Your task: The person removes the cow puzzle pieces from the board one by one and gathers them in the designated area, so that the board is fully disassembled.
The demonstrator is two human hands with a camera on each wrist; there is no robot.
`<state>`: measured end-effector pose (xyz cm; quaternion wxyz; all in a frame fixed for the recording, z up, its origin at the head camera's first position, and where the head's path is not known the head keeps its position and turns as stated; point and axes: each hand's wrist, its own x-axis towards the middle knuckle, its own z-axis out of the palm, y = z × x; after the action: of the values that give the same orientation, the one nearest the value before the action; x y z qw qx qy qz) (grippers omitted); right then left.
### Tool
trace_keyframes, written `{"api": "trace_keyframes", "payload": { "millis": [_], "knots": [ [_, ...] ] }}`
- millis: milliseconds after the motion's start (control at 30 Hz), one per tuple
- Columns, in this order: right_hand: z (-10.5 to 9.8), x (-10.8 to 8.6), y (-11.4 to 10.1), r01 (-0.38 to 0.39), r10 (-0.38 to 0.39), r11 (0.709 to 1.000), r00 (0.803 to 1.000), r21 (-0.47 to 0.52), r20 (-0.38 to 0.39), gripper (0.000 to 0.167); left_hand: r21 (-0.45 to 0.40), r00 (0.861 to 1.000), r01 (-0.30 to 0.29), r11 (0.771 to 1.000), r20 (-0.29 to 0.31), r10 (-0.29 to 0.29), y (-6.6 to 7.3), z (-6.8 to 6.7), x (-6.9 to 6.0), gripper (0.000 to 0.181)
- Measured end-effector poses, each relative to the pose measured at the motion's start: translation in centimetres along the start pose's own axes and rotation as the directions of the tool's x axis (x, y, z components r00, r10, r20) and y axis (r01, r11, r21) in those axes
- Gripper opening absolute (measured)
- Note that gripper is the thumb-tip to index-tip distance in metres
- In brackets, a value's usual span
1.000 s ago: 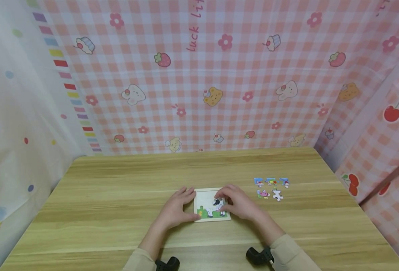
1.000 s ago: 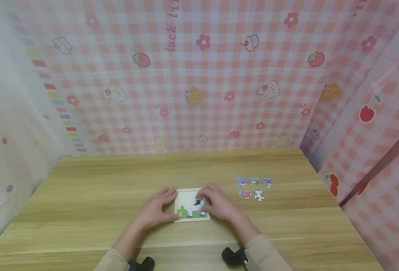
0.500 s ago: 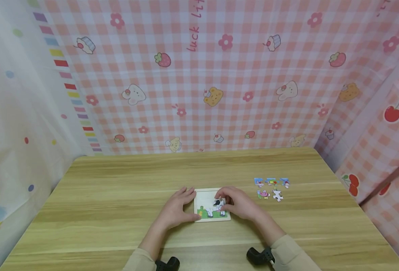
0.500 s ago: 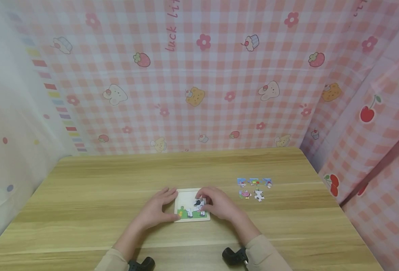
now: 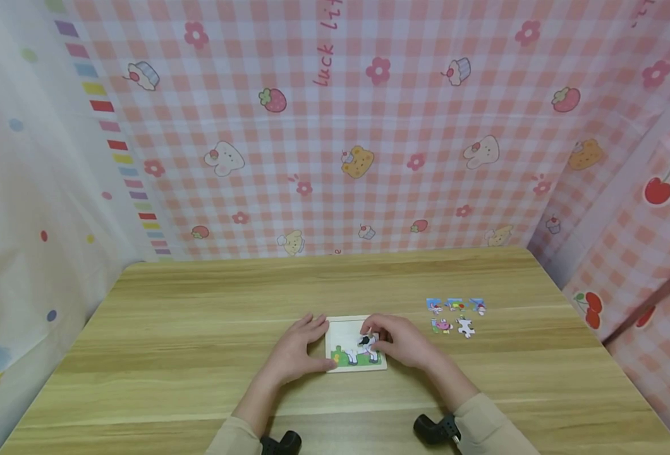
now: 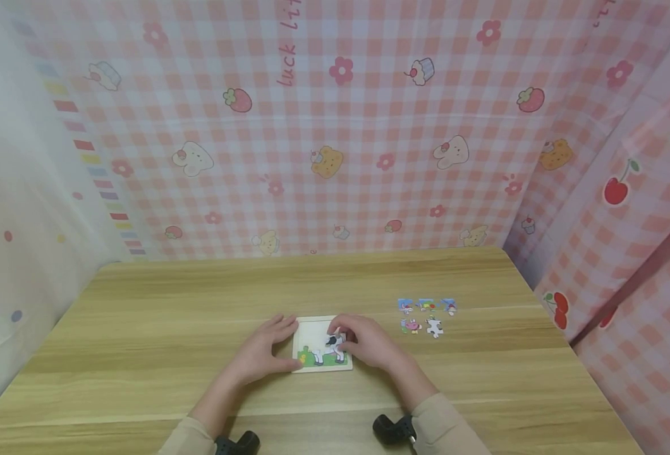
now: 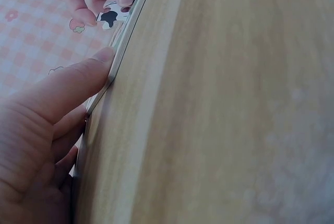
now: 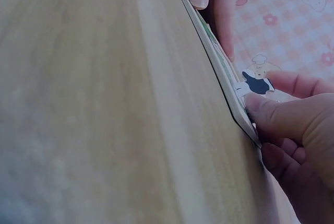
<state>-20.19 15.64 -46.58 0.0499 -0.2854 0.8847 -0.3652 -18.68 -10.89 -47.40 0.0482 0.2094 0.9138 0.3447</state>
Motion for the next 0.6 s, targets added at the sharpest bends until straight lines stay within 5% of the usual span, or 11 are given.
{"api": "trace_keyframes", "payload": {
  "millis": [600],
  "knots": [
    [-0.06, -0.08, -0.17, 0.029, -0.03, 0.999, 0.999, -0.021, -0.045, 0.022, 0.005, 1.0, -0.006, 1.0, 0.002, 0.006, 0.04, -0.02, -0.06, 0.084]
  ]
}}
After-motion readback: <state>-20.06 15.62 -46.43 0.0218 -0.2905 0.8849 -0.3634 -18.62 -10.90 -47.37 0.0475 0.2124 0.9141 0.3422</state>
